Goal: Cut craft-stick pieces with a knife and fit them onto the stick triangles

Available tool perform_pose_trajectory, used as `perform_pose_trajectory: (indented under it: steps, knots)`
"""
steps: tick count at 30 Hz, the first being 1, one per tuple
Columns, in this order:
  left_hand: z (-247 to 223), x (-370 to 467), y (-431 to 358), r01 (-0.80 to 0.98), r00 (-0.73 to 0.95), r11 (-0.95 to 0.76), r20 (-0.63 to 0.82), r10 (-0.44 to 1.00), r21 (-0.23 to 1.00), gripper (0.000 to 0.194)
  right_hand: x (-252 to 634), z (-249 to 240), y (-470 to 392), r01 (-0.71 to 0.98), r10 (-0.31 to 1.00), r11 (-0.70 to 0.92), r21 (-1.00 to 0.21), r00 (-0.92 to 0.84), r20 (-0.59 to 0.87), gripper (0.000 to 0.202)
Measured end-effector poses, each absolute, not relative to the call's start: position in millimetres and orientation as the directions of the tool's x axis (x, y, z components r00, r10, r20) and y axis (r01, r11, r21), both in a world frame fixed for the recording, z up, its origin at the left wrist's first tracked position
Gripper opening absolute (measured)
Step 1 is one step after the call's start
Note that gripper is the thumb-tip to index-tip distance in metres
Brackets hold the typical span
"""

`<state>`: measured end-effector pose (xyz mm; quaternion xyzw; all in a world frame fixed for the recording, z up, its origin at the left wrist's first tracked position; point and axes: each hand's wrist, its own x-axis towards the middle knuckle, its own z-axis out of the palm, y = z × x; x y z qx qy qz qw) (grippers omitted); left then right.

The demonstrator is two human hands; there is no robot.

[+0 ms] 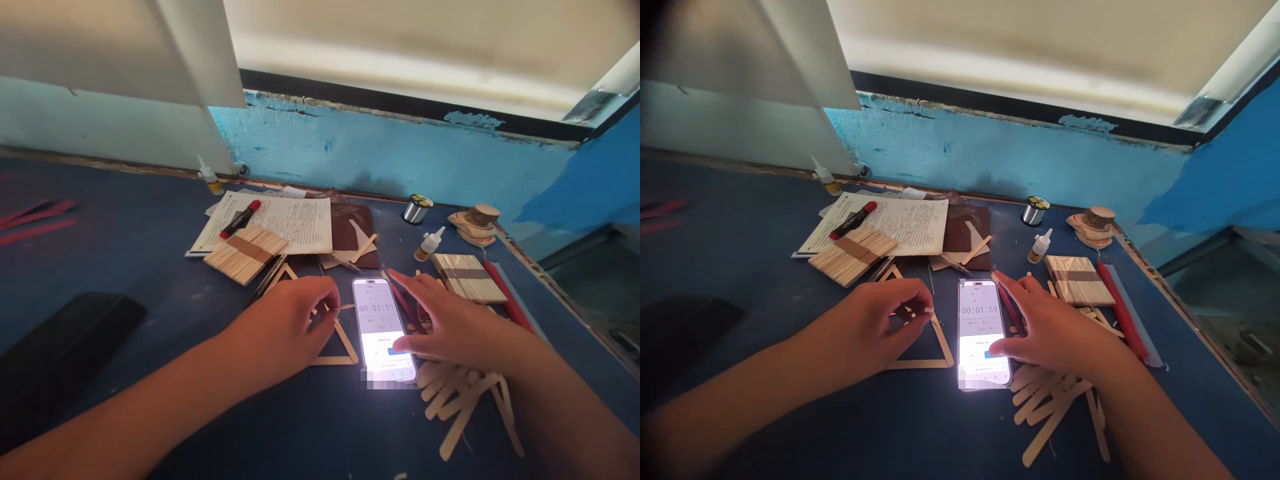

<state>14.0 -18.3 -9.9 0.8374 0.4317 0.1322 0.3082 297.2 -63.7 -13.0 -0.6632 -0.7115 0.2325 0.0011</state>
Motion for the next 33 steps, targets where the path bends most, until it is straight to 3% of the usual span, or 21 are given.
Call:
perform_pose_trajectory:
  steps: [3, 7, 10, 21, 33]
  knots:
    - [-11.0, 14.2, -18.3, 0.656, 0.588, -0.43, -0.064, 0.806, 0.62, 0.011, 295.8, -12.5, -63.5, 0.94, 0.939, -0.003, -0.343, -0.116, -0.325, 0.108]
    - [-13.1, 15.4, -17.4, 0.634, 0.59, -0.432, -0.041, 0.806, 0.641, 0.011, 289.6, -12.8, -60.4, 0.925, 0.957, -0.016, -0.381, -0.096, -0.274, 0.075]
    - [-12.8, 16.1, -17.0, 0.604, 0.601, -0.445, -0.012, 0.799, 0.661, 0.011, 284.7, -14.9, -58.3, 0.93, 0.977, 0.017, -0.368, -0.095, -0.193, 0.063]
    - [-15.2, 13.9, -20.1, 0.562, 0.624, -0.468, 0.021, 0.781, 0.682, 0.011, 281.8, -35.8, -47.5, 0.932, 0.994, 0.07, -0.354, -0.095, -0.052, 0.05]
    - [-19.3, 15.3, -19.7, 0.562, 0.637, -0.501, 0.042, 0.77, 0.658, 0.012, 279.9, -40.7, -45.0, 0.928, 0.997, 0.053, -0.368, -0.073, -0.04, 0.05]
